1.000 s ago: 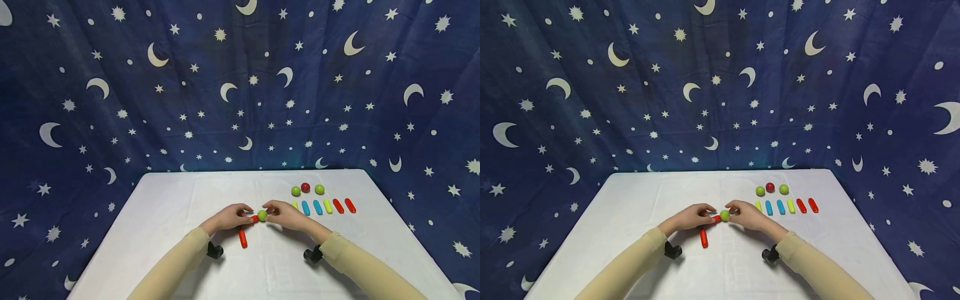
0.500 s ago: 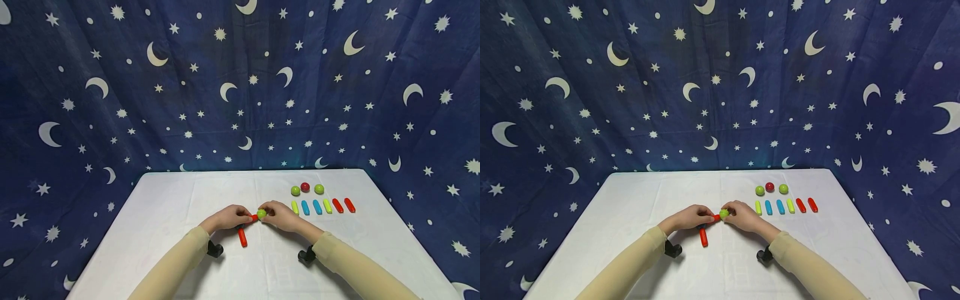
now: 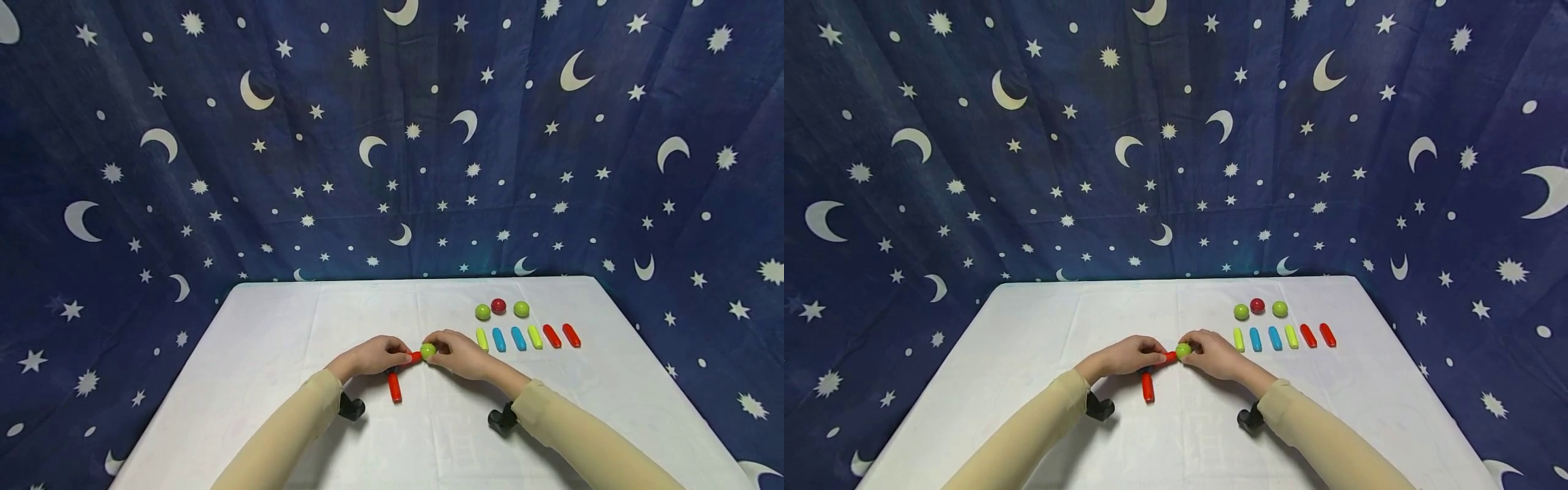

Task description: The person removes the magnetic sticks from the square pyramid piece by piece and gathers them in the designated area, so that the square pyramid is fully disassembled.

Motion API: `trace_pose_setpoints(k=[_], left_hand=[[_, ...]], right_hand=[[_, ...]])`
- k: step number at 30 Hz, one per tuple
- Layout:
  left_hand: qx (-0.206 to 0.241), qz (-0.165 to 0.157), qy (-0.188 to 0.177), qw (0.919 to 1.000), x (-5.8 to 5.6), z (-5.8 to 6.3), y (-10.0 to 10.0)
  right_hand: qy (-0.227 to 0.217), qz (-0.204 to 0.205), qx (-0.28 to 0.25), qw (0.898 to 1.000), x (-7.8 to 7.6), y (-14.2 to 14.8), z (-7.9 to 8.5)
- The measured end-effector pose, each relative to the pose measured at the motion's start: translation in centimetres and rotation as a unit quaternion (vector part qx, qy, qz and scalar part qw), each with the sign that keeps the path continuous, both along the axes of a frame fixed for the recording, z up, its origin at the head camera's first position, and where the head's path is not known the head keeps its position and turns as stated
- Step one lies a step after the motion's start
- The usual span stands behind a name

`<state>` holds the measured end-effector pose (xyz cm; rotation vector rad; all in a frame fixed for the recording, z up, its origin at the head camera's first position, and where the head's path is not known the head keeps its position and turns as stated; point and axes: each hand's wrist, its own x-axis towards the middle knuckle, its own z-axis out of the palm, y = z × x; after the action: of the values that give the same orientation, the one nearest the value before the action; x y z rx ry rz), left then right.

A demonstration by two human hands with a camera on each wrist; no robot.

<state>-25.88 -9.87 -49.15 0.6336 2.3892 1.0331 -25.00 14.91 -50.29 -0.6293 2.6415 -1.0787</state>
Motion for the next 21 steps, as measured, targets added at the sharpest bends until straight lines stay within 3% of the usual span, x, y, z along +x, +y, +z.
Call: trace_pose_setpoints(k=[16,21], left_hand=[[-0.003,-0.005,-0.002,1.0000,0.0,0.1,-0.1],[-0.010,-0.004,-0.003,0.9999,-0.1,0.2,-0.1]], right_hand=[[-0.031,0.009,-0.029,0.999,0.3,0.4,0.3],[-0.046,-0.009,-0.048,0.998,0.1,1.1,0.0]])
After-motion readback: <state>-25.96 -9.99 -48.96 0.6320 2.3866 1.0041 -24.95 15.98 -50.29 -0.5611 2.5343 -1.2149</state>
